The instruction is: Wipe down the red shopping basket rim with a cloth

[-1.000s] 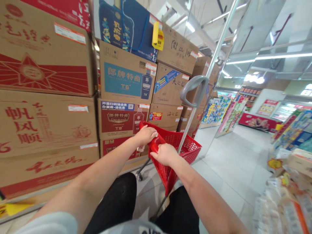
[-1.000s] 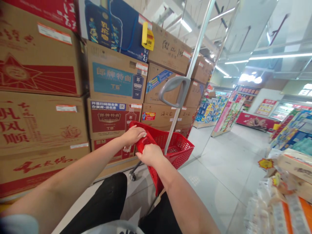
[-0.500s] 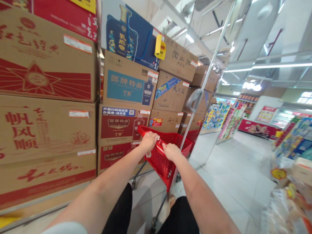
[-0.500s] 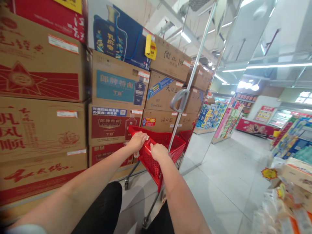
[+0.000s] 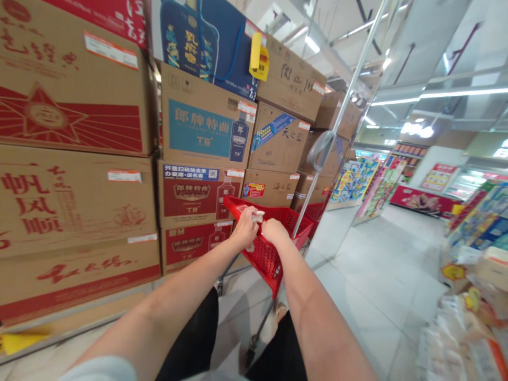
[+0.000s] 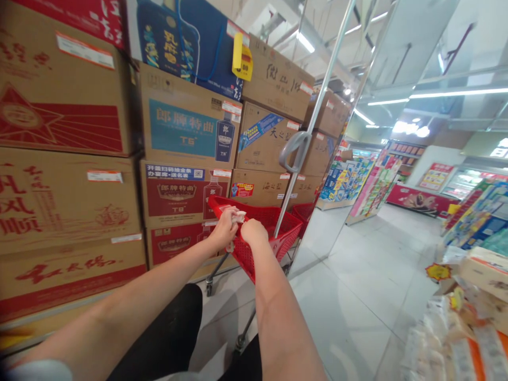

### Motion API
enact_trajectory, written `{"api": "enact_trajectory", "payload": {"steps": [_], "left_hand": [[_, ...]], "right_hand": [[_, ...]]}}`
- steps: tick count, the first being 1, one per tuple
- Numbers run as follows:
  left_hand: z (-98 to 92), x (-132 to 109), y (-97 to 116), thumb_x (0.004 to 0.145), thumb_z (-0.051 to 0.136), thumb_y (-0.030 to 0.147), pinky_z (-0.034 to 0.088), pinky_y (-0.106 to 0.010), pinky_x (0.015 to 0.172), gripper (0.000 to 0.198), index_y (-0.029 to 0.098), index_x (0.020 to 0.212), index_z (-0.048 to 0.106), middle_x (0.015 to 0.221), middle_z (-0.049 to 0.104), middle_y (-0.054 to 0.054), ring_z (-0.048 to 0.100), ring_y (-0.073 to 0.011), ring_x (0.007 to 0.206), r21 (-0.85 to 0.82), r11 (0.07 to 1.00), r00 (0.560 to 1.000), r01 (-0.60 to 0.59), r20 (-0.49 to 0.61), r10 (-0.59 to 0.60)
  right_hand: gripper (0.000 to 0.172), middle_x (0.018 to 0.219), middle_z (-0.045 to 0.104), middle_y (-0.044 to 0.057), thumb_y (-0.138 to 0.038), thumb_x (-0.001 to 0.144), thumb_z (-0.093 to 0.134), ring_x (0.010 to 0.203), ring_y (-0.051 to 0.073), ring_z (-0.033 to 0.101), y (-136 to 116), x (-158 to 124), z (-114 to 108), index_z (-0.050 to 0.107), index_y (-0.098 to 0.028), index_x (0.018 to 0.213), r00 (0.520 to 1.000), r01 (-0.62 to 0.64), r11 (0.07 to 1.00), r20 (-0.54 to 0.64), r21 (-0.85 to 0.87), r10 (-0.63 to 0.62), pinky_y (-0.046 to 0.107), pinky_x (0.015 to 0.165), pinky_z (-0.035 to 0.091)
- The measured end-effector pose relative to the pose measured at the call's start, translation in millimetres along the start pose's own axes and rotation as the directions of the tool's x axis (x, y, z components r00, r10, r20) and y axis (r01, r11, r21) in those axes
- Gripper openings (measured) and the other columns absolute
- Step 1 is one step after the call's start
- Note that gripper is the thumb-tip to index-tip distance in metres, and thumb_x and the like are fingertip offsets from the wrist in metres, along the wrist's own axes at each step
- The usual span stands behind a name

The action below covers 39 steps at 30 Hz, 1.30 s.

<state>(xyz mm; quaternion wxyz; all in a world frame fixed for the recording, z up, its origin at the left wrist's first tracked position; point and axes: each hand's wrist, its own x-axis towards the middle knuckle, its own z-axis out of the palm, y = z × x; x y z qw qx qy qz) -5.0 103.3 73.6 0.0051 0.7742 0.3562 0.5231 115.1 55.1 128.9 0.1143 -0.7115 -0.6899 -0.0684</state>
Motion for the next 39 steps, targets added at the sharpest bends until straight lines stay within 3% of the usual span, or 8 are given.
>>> {"api": "enact_trajectory", "payload": {"steps": [8, 15, 19, 24, 28, 33, 37, 39], "left_hand": [[-13.0, 6.6, -5.4, 0.091, 0.039, 0.030, 0.043, -0.042, 0.101, 0.026, 0.019, 0.088, 0.062, 0.098, 0.064, -0.007, 0.057, -0.0201, 0.102, -0.048, 0.998, 0.997, 0.048, -0.056, -0.051], [-29.2, -9.1, -8.7, 0.094, 0.032, 0.029, 0.022, -0.045, 0.116, 0.043, 0.024, 0.134, 0.046, 0.138, 0.050, -0.001, 0.031, -0.0197, 0.136, 0.050, 0.945, 0.905, -0.325, 0.308, 0.295], [-30.6, -3.2, -10.6, 0.095, 0.027, 0.031, 0.019, -0.050, 0.115, 0.043, 0.028, 0.134, 0.046, 0.137, 0.050, 0.000, 0.025, -0.0217, 0.139, 0.203, 0.964, 0.957, -0.174, 0.266, 0.117], [-28.0, 0.8, -14.1, 0.095, 0.030, 0.032, 0.020, -0.045, 0.116, 0.043, 0.025, 0.134, 0.046, 0.139, 0.049, -0.002, 0.031, -0.0192, 0.136, 0.142, 0.948, 0.918, -0.285, 0.326, 0.227], [-29.3, -2.4, -15.2, 0.095, 0.027, 0.030, 0.022, -0.047, 0.114, 0.043, 0.024, 0.131, 0.049, 0.135, 0.053, -0.004, 0.036, -0.0196, 0.132, 0.205, 0.974, 0.975, -0.096, 0.215, 0.051], [-27.9, -5.3, -6.9, 0.096, 0.027, 0.032, 0.021, -0.044, 0.116, 0.042, 0.024, 0.131, 0.049, 0.135, 0.052, -0.002, 0.034, -0.0175, 0.133, 0.085, 0.953, 0.911, -0.289, 0.331, 0.247], [-28.3, -4.8, -5.0, 0.096, 0.022, 0.032, 0.022, -0.048, 0.114, 0.045, 0.027, 0.133, 0.047, 0.137, 0.050, 0.001, 0.031, -0.0218, 0.135, 0.257, 0.967, 0.973, 0.003, 0.224, -0.062], [-28.6, -4.3, -4.4, 0.096, 0.023, 0.032, 0.020, -0.047, 0.114, 0.045, 0.027, 0.133, 0.047, 0.137, 0.050, 0.001, 0.028, -0.0222, 0.136, 0.270, 0.963, 0.970, -0.022, 0.238, -0.044]], "right_hand": [[0.038, 0.085, 0.069, 0.017, -0.028, 0.095, 0.027, 0.081, 0.024, 0.068, -21.2, -33.3, 17.0, 0.062, -0.010, 0.097, 0.963, -0.004, 0.997, -0.270, -0.074, -0.016, 0.035, 0.071, 0.050], [0.038, 0.088, 0.067, 0.016, -0.025, 0.095, 0.025, 0.083, 0.024, 0.066, -14.5, -42.4, 29.7, 0.060, -0.011, 0.099, 0.927, 0.070, 0.991, -0.359, -0.112, -0.106, 0.035, 0.073, 0.048], [0.034, 0.085, 0.067, 0.015, -0.026, 0.095, 0.029, 0.082, 0.024, 0.066, -10.5, -41.6, 32.7, 0.060, -0.011, 0.092, 0.912, 0.070, 0.988, -0.392, -0.136, -0.119, 0.033, 0.072, 0.048], [0.036, 0.082, 0.067, 0.014, -0.026, 0.095, 0.028, 0.079, 0.023, 0.066, -9.2, -42.6, 34.9, 0.060, -0.012, 0.090, 0.901, 0.071, 0.987, -0.415, -0.147, -0.127, 0.032, 0.070, 0.047], [0.037, 0.080, 0.067, 0.013, -0.027, 0.095, 0.028, 0.077, 0.023, 0.066, -7.6, -43.1, 36.5, 0.061, -0.012, 0.086, 0.887, 0.073, 0.984, -0.442, -0.160, -0.137, 0.032, 0.068, 0.046], [0.034, 0.079, 0.067, 0.012, -0.027, 0.095, 0.031, 0.074, 0.022, 0.066, -7.1, -42.7, 37.2, 0.061, -0.012, 0.090, 0.869, 0.070, 0.983, -0.474, -0.170, -0.144, 0.031, 0.065, 0.045], [0.033, 0.077, 0.067, 0.011, -0.026, 0.094, 0.033, 0.073, 0.022, 0.066, -6.7, -42.3, 38.6, 0.061, -0.013, 0.083, 0.851, 0.062, 0.982, -0.505, -0.176, -0.144, 0.030, 0.064, 0.044], [0.033, 0.076, 0.067, 0.011, -0.026, 0.094, 0.033, 0.071, 0.022, 0.066, -6.4, -41.9, 39.4, 0.060, -0.013, 0.081, 0.842, 0.059, 0.982, -0.520, -0.179, -0.145, 0.030, 0.063, 0.044]]}}
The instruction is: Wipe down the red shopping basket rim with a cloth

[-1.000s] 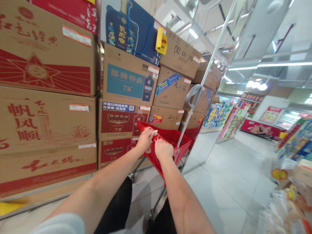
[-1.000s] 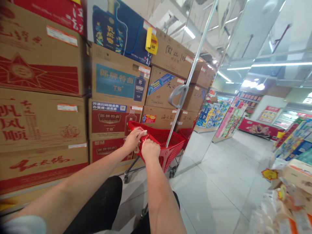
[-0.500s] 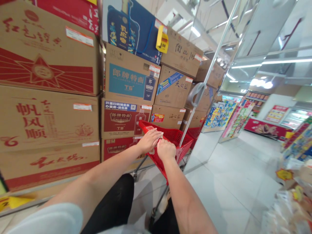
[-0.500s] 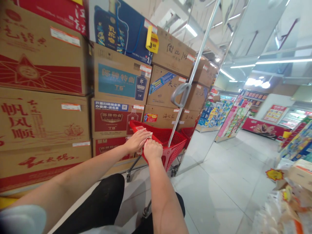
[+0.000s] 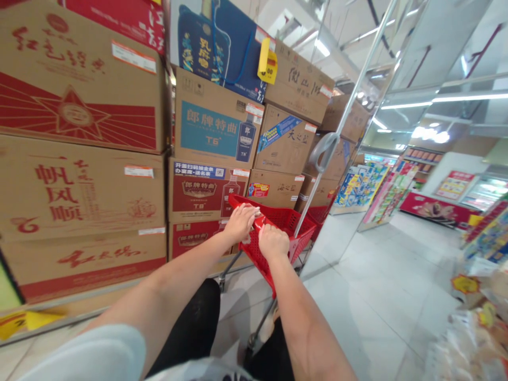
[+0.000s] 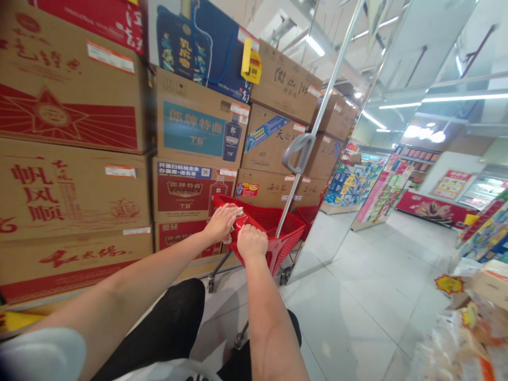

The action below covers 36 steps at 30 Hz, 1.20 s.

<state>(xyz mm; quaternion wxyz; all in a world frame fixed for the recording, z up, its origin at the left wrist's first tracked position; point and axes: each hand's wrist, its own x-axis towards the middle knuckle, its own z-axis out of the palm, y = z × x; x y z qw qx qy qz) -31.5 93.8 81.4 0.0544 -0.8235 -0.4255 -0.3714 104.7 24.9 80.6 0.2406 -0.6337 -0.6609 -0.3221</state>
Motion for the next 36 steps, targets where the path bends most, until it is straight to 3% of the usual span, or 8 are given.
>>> {"api": "enact_trajectory", "payload": {"steps": [3, 8, 13, 17, 23, 28, 33, 36], "left_hand": [[-0.2, 1.5, 1.1, 0.095, 0.026, 0.034, 0.018, -0.044, 0.115, 0.043, 0.030, 0.132, 0.048, 0.137, 0.050, 0.003, 0.026, -0.0205, 0.138, -0.015, 0.982, 0.980, -0.188, 0.061, 0.189], [-0.6, 4.9, 2.0, 0.096, 0.023, 0.032, 0.020, -0.049, 0.113, 0.044, 0.030, 0.131, 0.049, 0.136, 0.052, 0.002, 0.030, -0.0226, 0.135, 0.035, 0.998, 0.999, 0.054, 0.000, -0.054], [-4.2, 2.4, 5.8, 0.095, 0.026, 0.033, 0.019, -0.043, 0.114, 0.043, 0.030, 0.132, 0.049, 0.135, 0.052, 0.004, 0.029, -0.0216, 0.136, 0.045, 0.986, 0.986, -0.158, 0.070, 0.154], [-3.8, 0.9, 7.6, 0.095, 0.024, 0.032, 0.020, -0.048, 0.112, 0.044, 0.029, 0.132, 0.049, 0.135, 0.053, 0.002, 0.033, -0.0239, 0.134, 0.064, 0.998, 1.000, 0.018, -0.010, -0.017], [4.6, -1.2, 15.1, 0.094, 0.028, 0.034, 0.019, -0.047, 0.113, 0.043, 0.029, 0.130, 0.051, 0.135, 0.052, 0.001, 0.029, -0.0239, 0.136, -0.007, 0.960, 0.960, -0.279, 0.035, 0.279], [8.9, 2.3, 12.0, 0.094, 0.026, 0.036, 0.021, -0.052, 0.110, 0.045, 0.026, 0.129, 0.053, 0.130, 0.057, -0.003, 0.036, -0.0283, 0.132, 0.020, 0.984, 0.980, -0.178, -0.091, 0.179], [11.7, 2.6, 20.7, 0.093, 0.030, 0.035, 0.021, -0.048, 0.111, 0.044, 0.026, 0.131, 0.052, 0.133, 0.055, -0.002, 0.032, -0.0269, 0.135, 0.021, 0.905, 0.905, -0.424, -0.019, 0.424], [8.7, 1.6, 26.5, 0.094, 0.028, 0.035, 0.020, -0.051, 0.111, 0.044, 0.026, 0.130, 0.052, 0.131, 0.056, -0.002, 0.035, -0.0275, 0.133, 0.042, 0.937, 0.937, -0.346, -0.041, 0.347]], "right_hand": [[0.032, 0.075, 0.067, 0.010, -0.026, 0.093, 0.034, 0.070, 0.021, 0.066, 0.6, 0.0, 1.1, 0.061, -0.014, 0.081, 1.000, 0.010, 1.000, -0.023, -0.005, -0.010, 0.029, 0.061, 0.043], [0.029, 0.073, 0.067, 0.010, -0.025, 0.092, 0.037, 0.067, 0.021, 0.066, 1.2, -0.3, 2.0, 0.060, -0.014, 0.077, 0.998, 0.013, 1.000, -0.059, -0.011, -0.014, 0.029, 0.060, 0.043], [0.029, 0.071, 0.067, 0.010, -0.026, 0.092, 0.038, 0.066, 0.019, 0.065, 1.8, -1.3, 2.6, 0.060, -0.013, 0.078, 0.996, 0.015, 1.000, -0.086, -0.010, -0.016, 0.028, 0.061, 0.043], [0.031, 0.072, 0.067, 0.010, -0.028, 0.093, 0.037, 0.068, 0.019, 0.065, 4.6, -2.0, 2.8, 0.060, -0.014, 0.079, 0.998, 0.016, 0.999, -0.056, -0.049, -0.018, 0.027, 0.062, 0.043], [0.033, 0.076, 0.068, 0.008, -0.030, 0.095, 0.030, 0.070, 0.020, 0.065, 14.4, -3.4, 1.7, 0.059, -0.016, 0.086, 0.999, 0.029, 0.998, -0.038, -0.063, -0.031, 0.030, 0.064, 0.045], [0.033, 0.077, 0.068, 0.007, -0.030, 0.095, 0.028, 0.073, 0.019, 0.065, 23.5, -7.6, -4.0, 0.057, -0.018, 0.082, 0.999, 0.049, 0.995, 0.007, -0.092, -0.049, 0.030, 0.066, 0.045], [0.034, 0.078, 0.068, 0.007, -0.031, 0.096, 0.027, 0.073, 0.017, 0.064, 36.4, -13.2, -7.8, 0.057, -0.018, 0.088, 0.998, 0.060, 0.988, 0.029, -0.141, -0.056, 0.028, 0.067, 0.044], [0.035, 0.079, 0.068, 0.007, -0.032, 0.096, 0.027, 0.073, 0.016, 0.064, 42.8, -16.5, -10.4, 0.058, -0.018, 0.087, 0.997, 0.076, 0.985, 0.046, -0.154, -0.069, 0.027, 0.067, 0.042]]}}
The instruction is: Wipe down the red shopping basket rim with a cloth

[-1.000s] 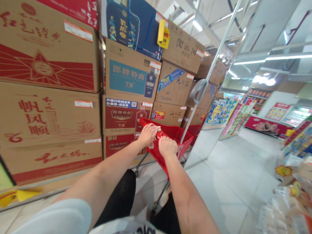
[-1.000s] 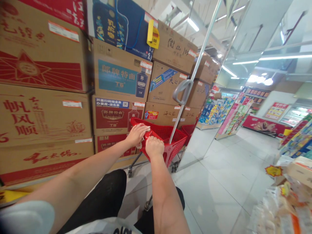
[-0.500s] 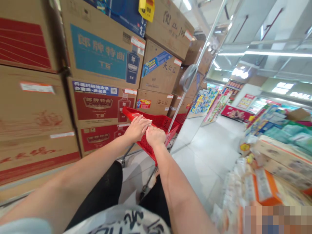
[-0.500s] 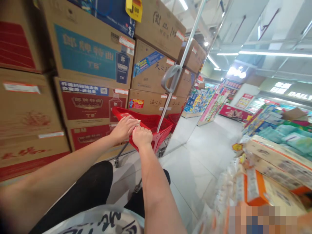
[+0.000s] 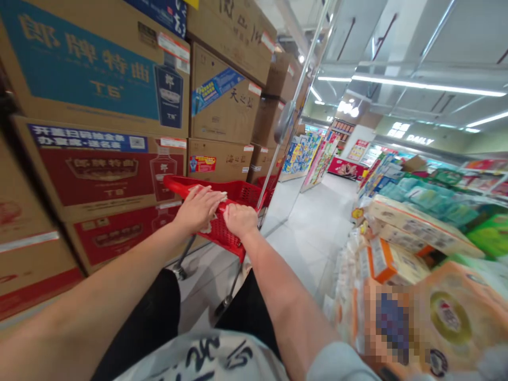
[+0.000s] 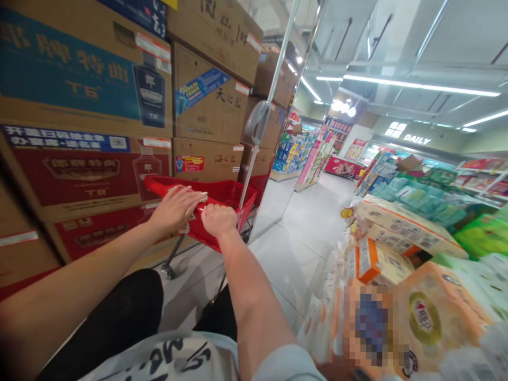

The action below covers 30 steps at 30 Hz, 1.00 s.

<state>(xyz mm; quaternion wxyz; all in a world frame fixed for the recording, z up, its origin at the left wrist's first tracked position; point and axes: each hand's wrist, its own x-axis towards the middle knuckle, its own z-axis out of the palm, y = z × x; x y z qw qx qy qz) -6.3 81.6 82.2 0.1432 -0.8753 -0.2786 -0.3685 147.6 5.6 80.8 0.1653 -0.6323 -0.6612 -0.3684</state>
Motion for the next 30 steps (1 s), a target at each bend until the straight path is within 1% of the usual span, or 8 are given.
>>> {"api": "enact_trajectory", "payload": {"steps": [3, 7, 12, 17, 22, 24, 27, 30], "left_hand": [[-3.9, -0.2, 5.4, 0.094, 0.028, 0.034, 0.019, -0.052, 0.111, 0.044, 0.024, 0.130, 0.052, 0.131, 0.056, -0.003, 0.033, -0.0285, 0.134, 0.011, 0.996, 0.996, 0.087, -0.029, -0.087], [-7.9, -4.7, 10.5, 0.092, 0.033, 0.033, 0.018, -0.044, 0.115, 0.043, 0.027, 0.131, 0.050, 0.135, 0.053, 0.000, 0.030, -0.0233, 0.136, -0.063, 0.994, 0.992, -0.089, 0.078, 0.094], [-9.4, -14.2, 12.5, 0.093, 0.031, 0.034, 0.016, -0.051, 0.114, 0.044, 0.028, 0.133, 0.048, 0.137, 0.051, -0.001, 0.022, -0.0271, 0.140, -0.035, 0.975, 0.975, 0.218, -0.045, -0.220], [-7.3, -13.0, 20.3, 0.093, 0.031, 0.033, 0.014, -0.042, 0.116, 0.044, 0.027, 0.134, 0.046, 0.137, 0.050, 0.001, 0.023, -0.0217, 0.139, -0.084, 0.996, 0.996, -0.011, 0.083, 0.018], [-8.7, -5.3, 13.9, 0.094, 0.028, 0.035, 0.015, -0.051, 0.113, 0.043, 0.030, 0.130, 0.051, 0.135, 0.053, 0.001, 0.024, -0.0276, 0.138, -0.013, 0.941, 0.941, 0.339, -0.003, -0.339], [-9.5, -5.2, 14.7, 0.094, 0.028, 0.034, 0.015, -0.050, 0.113, 0.043, 0.029, 0.129, 0.053, 0.134, 0.053, 0.001, 0.023, -0.0271, 0.139, -0.028, 0.958, 0.958, 0.286, 0.015, -0.286], [-9.7, -6.6, 16.2, 0.094, 0.030, 0.035, 0.013, -0.044, 0.116, 0.042, 0.030, 0.130, 0.051, 0.135, 0.052, 0.003, 0.023, -0.0222, 0.139, -0.081, 0.996, 0.996, 0.031, 0.090, -0.024], [-9.1, -6.2, 8.9, 0.094, 0.029, 0.036, 0.014, -0.046, 0.114, 0.041, 0.033, 0.129, 0.051, 0.135, 0.052, 0.004, 0.027, -0.0231, 0.137, -0.050, 0.981, 0.981, 0.190, 0.054, -0.187]], "right_hand": [[0.037, 0.078, 0.068, 0.007, -0.032, 0.096, 0.027, 0.073, 0.016, 0.064, 2.8, -2.3, -0.6, 0.059, -0.018, 0.084, 1.000, -0.010, 1.000, 0.002, 0.010, 0.010, 0.027, 0.066, 0.041], [0.034, 0.078, 0.068, 0.008, -0.031, 0.096, 0.029, 0.072, 0.016, 0.063, 1.7, -4.1, 0.3, 0.059, -0.017, 0.089, 1.000, -0.023, 1.000, -0.016, 0.012, 0.023, 0.027, 0.065, 0.039], [0.032, 0.073, 0.067, 0.008, -0.031, 0.093, 0.036, 0.069, 0.016, 0.062, -0.7, -4.9, 2.9, 0.061, -0.015, 0.081, 0.999, -0.035, 0.999, -0.036, 0.002, 0.035, 0.026, 0.064, 0.038], [0.031, 0.073, 0.067, 0.008, -0.031, 0.093, 0.036, 0.068, 0.016, 0.062, -0.4, -5.9, 3.1, 0.061, -0.015, 0.084, 0.998, -0.040, 0.999, -0.054, 0.002, 0.040, 0.026, 0.063, 0.037], [0.032, 0.071, 0.066, 0.007, -0.030, 0.094, 0.035, 0.067, 0.016, 0.062, -0.5, -6.6, 3.2, 0.059, -0.017, 0.079, 0.997, -0.038, 0.999, -0.067, 0.004, 0.038, 0.026, 0.063, 0.038], [0.031, 0.071, 0.066, 0.007, -0.030, 0.094, 0.035, 0.067, 0.016, 0.062, -1.0, -6.6, 3.8, 0.059, -0.017, 0.079, 0.996, -0.039, 0.999, -0.075, 0.006, 0.039, 0.026, 0.063, 0.037], [0.030, 0.072, 0.067, 0.007, -0.030, 0.094, 0.036, 0.065, 0.016, 0.061, -0.9, -6.8, 4.2, 0.060, -0.017, 0.082, 0.996, -0.032, 0.999, -0.086, 0.002, 0.032, 0.026, 0.062, 0.037], [0.030, 0.070, 0.066, 0.006, -0.029, 0.094, 0.036, 0.064, 0.016, 0.061, -0.3, -7.2, 4.4, 0.059, -0.018, 0.079, 0.995, -0.026, 1.000, -0.100, -0.005, 0.026, 0.027, 0.061, 0.037]]}}
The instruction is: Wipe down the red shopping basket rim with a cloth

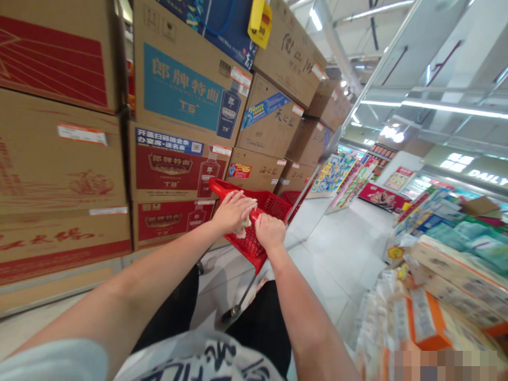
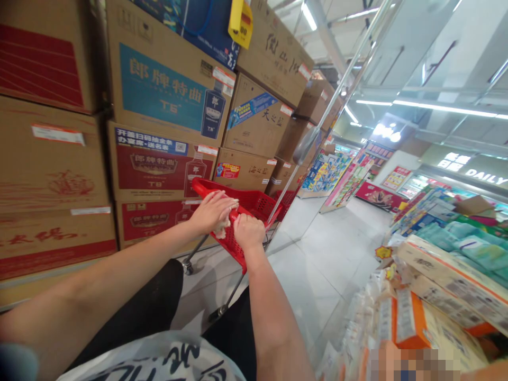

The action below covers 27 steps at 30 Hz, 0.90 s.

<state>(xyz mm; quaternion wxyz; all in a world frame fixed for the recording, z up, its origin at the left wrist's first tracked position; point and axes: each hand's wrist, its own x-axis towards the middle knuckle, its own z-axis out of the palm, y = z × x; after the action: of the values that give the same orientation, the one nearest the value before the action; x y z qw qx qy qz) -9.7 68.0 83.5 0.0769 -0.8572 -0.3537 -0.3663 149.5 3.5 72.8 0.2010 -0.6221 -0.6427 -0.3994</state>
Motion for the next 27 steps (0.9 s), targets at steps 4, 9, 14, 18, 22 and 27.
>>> {"api": "enact_trajectory", "payload": {"steps": [4, 9, 14, 18, 22, 27], "left_hand": [[1.9, 2.8, -7.6, 0.094, 0.027, 0.036, 0.018, -0.052, 0.111, 0.042, 0.031, 0.126, 0.055, 0.133, 0.055, 0.002, 0.029, -0.0280, 0.135, 0.014, 0.971, 0.968, 0.237, -0.088, -0.235], [5.5, 3.9, 4.2, 0.094, 0.029, 0.038, 0.016, -0.043, 0.115, 0.041, 0.032, 0.126, 0.054, 0.135, 0.053, 0.003, 0.030, -0.0228, 0.136, -0.019, 0.999, 0.998, 0.049, -0.038, -0.049], [6.3, 19.0, 20.7, 0.096, 0.014, 0.038, 0.017, -0.048, 0.113, 0.051, 0.028, 0.129, 0.052, 0.132, 0.055, 0.003, 0.029, -0.0254, 0.137, -0.135, 0.966, 0.973, 0.221, 0.101, -0.209], [15.0, 30.5, 33.9, 0.096, 0.003, 0.034, 0.024, -0.043, 0.112, 0.055, 0.024, 0.145, 0.026, 0.130, 0.057, 0.000, 0.038, -0.0167, 0.132, -0.313, 0.914, 0.966, 0.258, 0.112, -0.234], [19.2, 42.6, 26.9, 0.096, -0.001, 0.031, 0.035, -0.038, 0.105, 0.056, 0.025, 0.147, 0.020, 0.129, 0.058, -0.001, 0.050, -0.0152, 0.122, -0.304, 0.886, 0.932, 0.351, 0.025, -0.361], [9.5, 43.6, -2.1, 0.093, 0.024, 0.044, 0.023, -0.058, 0.106, 0.047, 0.029, 0.121, 0.059, 0.145, 0.039, -0.003, 0.029, -0.0328, 0.136, -0.065, 0.927, 0.929, 0.369, 0.059, -0.366]], "right_hand": [[0.032, 0.067, 0.065, 0.005, -0.028, 0.094, 0.035, 0.063, 0.016, 0.061, -0.3, -0.2, 0.2, 0.058, -0.019, 0.075, 1.000, -0.003, 1.000, -0.019, -0.001, 0.003, 0.026, 0.061, 0.037], [0.032, 0.070, 0.066, 0.007, -0.030, 0.094, 0.036, 0.068, 0.017, 0.062, -1.5, 1.6, -2.3, 0.060, -0.017, 0.078, 0.999, -0.019, 0.999, 0.051, 0.036, 0.017, 0.026, 0.063, 0.039], [0.031, 0.086, 0.069, 0.008, -0.029, 0.094, 0.034, 0.075, 0.018, 0.064, -5.1, 11.6, -13.3, 0.062, -0.017, 0.103, 0.992, -0.055, 0.995, 0.115, 0.086, 0.045, 0.028, 0.066, 0.041], [0.046, 0.131, 0.053, 0.015, -0.028, 0.093, 0.036, 0.105, 0.021, 0.057, -15.6, 19.0, -25.2, 0.040, -0.013, 0.137, 0.985, -0.040, 0.980, 0.175, 0.196, 0.005, 0.031, 0.084, 0.041], [0.060, 0.143, 0.040, 0.016, -0.037, 0.089, 0.041, 0.113, 0.026, 0.051, -28.1, 20.3, -28.1, 0.030, -0.014, 0.143, 0.975, -0.030, 0.977, 0.221, 0.213, -0.018, 0.038, 0.091, 0.037], [0.048, 0.139, 0.046, 0.013, -0.030, 0.085, 0.044, 0.112, 0.022, 0.052, -30.5, 7.0, -25.3, 0.047, -0.015, 0.131, 0.981, -0.050, 0.971, 0.195, 0.232, 0.004, 0.036, 0.093, 0.036]]}}
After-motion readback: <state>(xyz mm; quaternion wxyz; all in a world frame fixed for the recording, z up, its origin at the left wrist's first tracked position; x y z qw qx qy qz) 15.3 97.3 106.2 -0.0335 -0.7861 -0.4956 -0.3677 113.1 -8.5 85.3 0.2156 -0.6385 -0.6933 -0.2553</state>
